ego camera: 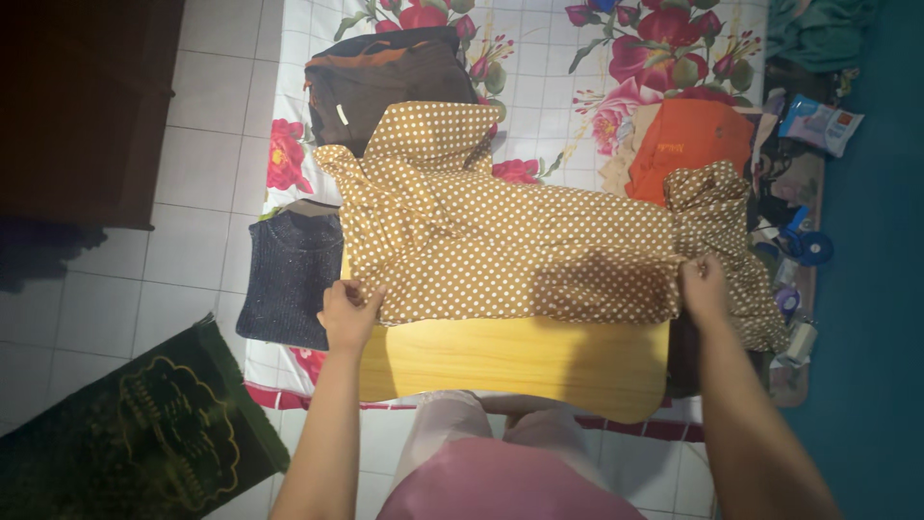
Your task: The person folds several pieces of clothing including a dark top, a polka-dot garment, dark shorts, and a light-colored shirt on a yellow lap desk placed on a bed.
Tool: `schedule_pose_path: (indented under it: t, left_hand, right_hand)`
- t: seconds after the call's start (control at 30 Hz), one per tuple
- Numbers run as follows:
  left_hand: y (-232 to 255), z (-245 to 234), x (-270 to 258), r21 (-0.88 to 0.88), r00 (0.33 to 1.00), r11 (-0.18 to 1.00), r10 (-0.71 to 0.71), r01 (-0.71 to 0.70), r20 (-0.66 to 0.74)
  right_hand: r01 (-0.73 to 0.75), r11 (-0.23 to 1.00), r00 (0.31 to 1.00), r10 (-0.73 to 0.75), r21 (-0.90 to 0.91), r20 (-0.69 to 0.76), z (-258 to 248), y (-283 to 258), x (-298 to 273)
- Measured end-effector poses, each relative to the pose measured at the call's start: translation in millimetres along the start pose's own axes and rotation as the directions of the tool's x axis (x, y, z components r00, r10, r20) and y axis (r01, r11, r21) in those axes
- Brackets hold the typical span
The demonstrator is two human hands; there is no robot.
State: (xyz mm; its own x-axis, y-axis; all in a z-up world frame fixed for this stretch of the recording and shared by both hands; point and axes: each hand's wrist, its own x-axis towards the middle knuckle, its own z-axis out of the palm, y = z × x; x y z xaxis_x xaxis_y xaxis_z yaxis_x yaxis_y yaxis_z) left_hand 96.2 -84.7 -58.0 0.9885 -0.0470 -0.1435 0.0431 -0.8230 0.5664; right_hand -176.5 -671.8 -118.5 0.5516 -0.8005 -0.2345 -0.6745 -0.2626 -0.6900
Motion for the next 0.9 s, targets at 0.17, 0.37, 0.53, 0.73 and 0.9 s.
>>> schedule_pose_path:
  t: [0.17,0.37,0.53,0.73,0.9]
  left_hand:
    - [-24,18,4,0.069,0.996,0.998,0.006,-0.012,0.084]
    - [-19,7,-2,-0.037,0.967,0.974,0.219,-0.225,-0.130]
    - [-22,-8,1,-0.092,0.978,0.985,-0.130,0.146,0.162]
    - [-57,-11,3,-0.866,0.945,0.410,0.026,0.286,0.325]
    - [-141,-58,37,-0.538,0.936,0.815,-0.018,0.217,0.351]
  right_hand:
    - [0.008,0.944,1.000,-0.004,-0.329,0.012,-13,-8,-8]
    - [0.167,0.641,0.874,-0.447,-0.749,-0.188,16,-64,-65]
    - [0.724,0.581,0.689,-0.640,-0.372,0.340,77,-129,-153]
    - [0.689,0.641,0.721,-0.556,-0.338,0.414,102,-112,-189]
    - [0.507,0.505,0.841,-0.469,-0.699,0.270,92,-41,-166]
